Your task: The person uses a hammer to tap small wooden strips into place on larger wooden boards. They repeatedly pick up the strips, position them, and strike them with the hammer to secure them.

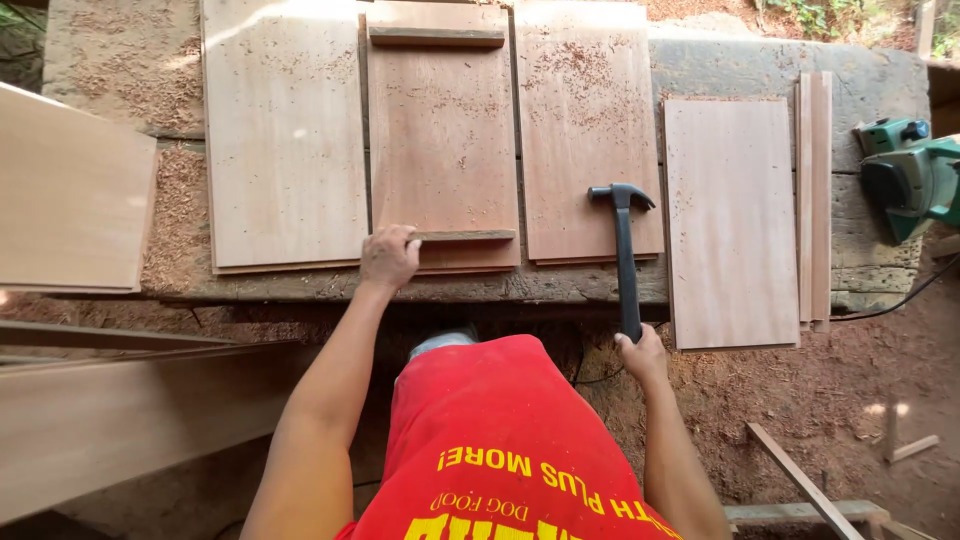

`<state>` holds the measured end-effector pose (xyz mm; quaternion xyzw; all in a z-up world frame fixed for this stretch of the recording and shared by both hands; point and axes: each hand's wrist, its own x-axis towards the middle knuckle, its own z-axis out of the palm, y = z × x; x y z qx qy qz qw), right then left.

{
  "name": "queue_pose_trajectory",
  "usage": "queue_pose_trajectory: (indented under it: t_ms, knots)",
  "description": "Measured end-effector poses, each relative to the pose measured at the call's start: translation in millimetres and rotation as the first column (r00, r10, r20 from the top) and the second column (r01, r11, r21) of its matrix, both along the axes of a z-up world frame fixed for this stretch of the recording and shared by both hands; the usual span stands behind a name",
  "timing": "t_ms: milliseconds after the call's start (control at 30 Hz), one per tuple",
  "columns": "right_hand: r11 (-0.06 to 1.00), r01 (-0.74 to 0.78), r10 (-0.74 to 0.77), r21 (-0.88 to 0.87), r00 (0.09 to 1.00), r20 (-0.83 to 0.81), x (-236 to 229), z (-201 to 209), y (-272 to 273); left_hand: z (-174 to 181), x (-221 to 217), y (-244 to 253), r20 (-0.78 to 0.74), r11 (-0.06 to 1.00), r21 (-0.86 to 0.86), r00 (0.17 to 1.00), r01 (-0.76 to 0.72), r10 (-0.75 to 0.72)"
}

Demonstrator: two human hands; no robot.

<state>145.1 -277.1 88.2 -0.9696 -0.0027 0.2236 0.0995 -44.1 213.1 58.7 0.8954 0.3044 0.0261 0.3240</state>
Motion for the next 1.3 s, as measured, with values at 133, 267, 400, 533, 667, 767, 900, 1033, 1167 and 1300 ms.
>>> queue_pose_trajectory:
  t_ms: [133, 267, 400, 533, 667, 767, 900, 1033, 1167, 1300]
  knots:
    - [0.933, 0.035, -0.143, 0.359, 0.949, 0.280, -25.9, 51.6, 11.3, -46.5, -1.2, 46.6, -0.073, 0.999, -0.033, 0.997, 0.011, -0.013]
    - [0.769, 0.369, -0.518, 0.523, 0.839, 0.169, -20.4, 134.3, 68.1, -20.8, 25.0, 71.0, -0.024, 1.000, -0.002, 1.000, -0.004, 0.004]
    - [0.607, -0.116, -0.503, 0.787, 0.710, 0.493, 27.7, 126.6, 105.9, -29.0, 65.7, 93.8, 0.011, 1.000, -0.008, 1.000, 0.010, -0.010]
    - [0.313, -0.193, -0.619, 0.930, 0.701, 0.354, 83.6, 119.9, 144.3, -41.6, 113.6, 101.0, -0.021, 0.995, 0.000, 0.995, 0.101, -0.101]
    - [0.523, -0.283, -0.344, 0.804, 0.793, 0.503, 81.8, 182.1, 205.9, -89.4, 156.4, 104.9, -0.027, 0.989, 0.023, 0.989, 0.147, -0.146]
    - [0.460, -0.463, -0.226, 0.758, 0.764, 0.604, 74.2, 205.1, 246.9, -132.8, 174.8, 96.9, -0.026, 0.981, 0.089, 0.985, 0.173, -0.171]
    - [0.277, -0.040, -0.206, 0.960, 0.973, 0.100, 79.4, 173.3, 296.5, -130.1, 175.9, 89.6, -0.064, 0.975, 0.192, 0.992, 0.116, -0.106]
    - [0.285, 0.193, -0.175, 0.939, 0.974, -0.147, 93.4, 119.4, 350.6, -113.0, 173.9, 87.1, -0.077, 0.987, 0.141, 0.995, 0.075, -0.064]
    - [0.348, 0.249, -0.153, 0.904, 0.966, -0.208, 112.6, 53.7, 377.7, -116.9, 169.4, 86.4, -0.043, 0.986, 0.160, 0.998, 0.054, -0.047]
    - [0.588, 0.185, -0.195, 0.787, 0.977, -0.084, 131.0, 30.7, 412.6, -119.4, 170.5, 84.8, -0.004, 0.979, 0.201, 0.999, 0.040, -0.040]
